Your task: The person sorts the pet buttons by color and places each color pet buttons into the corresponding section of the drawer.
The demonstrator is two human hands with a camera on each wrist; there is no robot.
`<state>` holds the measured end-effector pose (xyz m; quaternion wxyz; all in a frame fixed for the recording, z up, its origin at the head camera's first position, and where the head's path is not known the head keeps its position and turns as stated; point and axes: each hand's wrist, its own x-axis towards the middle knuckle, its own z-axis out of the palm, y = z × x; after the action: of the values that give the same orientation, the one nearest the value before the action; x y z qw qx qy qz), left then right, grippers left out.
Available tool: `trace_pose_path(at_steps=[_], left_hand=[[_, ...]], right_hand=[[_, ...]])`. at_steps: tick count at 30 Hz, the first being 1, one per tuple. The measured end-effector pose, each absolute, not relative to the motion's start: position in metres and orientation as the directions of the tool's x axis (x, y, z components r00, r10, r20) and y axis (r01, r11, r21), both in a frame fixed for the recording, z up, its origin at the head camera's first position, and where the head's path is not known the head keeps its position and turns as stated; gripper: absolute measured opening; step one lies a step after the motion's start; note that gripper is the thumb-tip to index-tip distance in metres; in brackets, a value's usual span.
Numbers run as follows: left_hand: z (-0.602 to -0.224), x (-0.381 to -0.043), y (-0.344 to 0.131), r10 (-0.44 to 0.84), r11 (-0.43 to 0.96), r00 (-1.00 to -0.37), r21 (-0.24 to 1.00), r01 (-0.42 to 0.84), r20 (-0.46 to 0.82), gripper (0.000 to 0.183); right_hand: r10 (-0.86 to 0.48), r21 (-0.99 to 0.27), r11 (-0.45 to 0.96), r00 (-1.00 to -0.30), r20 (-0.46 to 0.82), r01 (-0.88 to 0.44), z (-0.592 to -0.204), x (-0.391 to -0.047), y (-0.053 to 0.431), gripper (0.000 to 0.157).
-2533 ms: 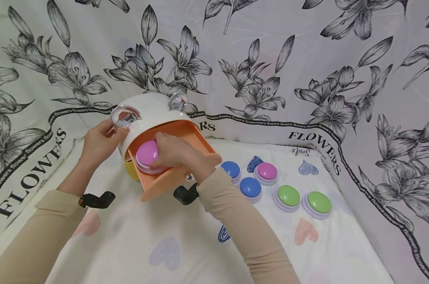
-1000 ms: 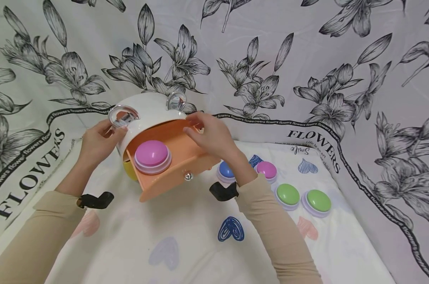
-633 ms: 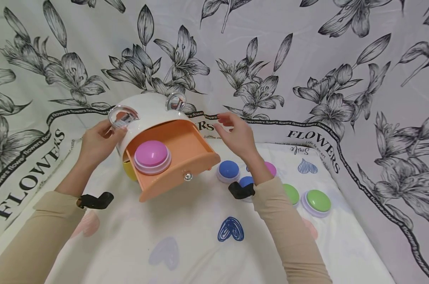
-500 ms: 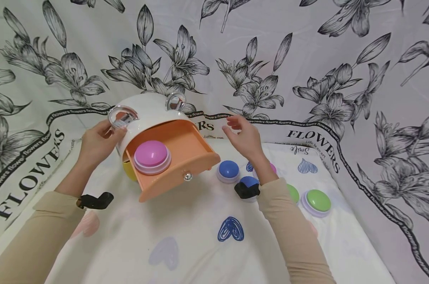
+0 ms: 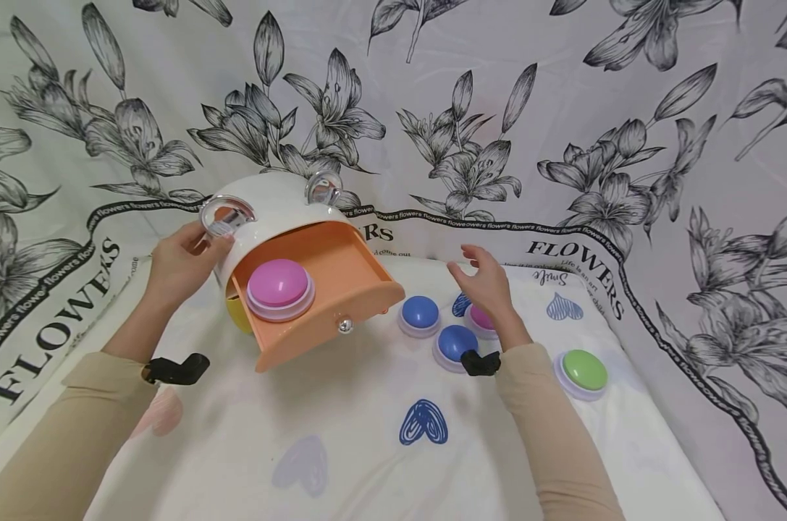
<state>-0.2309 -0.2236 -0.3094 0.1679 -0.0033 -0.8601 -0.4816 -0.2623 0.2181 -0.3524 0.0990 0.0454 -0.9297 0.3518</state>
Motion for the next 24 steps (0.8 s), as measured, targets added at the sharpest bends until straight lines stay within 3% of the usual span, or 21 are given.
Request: trace_pose_path(at_steps=[7,16,24], left_hand=[[-0.309,-0.231,-0.223,-0.161,0.545,-0.941,0.822,0.166,0.298,0.06],[-0.309,-0.231,-0.224,-0.164,0.543,-0.944,0.825,0.155,0.286,0.061],[-0.31,-0.231,-0.223,-0.167,0.544,-0.943,0.824,0.156,0.289,0.061]], right_hand=[[0.046,-0.644,0.76,-0.981,0.187,-0.087,-0.379,-0.261,0.242,0.059],[0.029,-0.641,0.767,-0.999,-0.021,0.036,-0.402,-0.254,0.264,0.074],[0.034,-0.594,0.802,-0.998,-0.046,0.055,-0.419,-0.248,0.278,0.079]])
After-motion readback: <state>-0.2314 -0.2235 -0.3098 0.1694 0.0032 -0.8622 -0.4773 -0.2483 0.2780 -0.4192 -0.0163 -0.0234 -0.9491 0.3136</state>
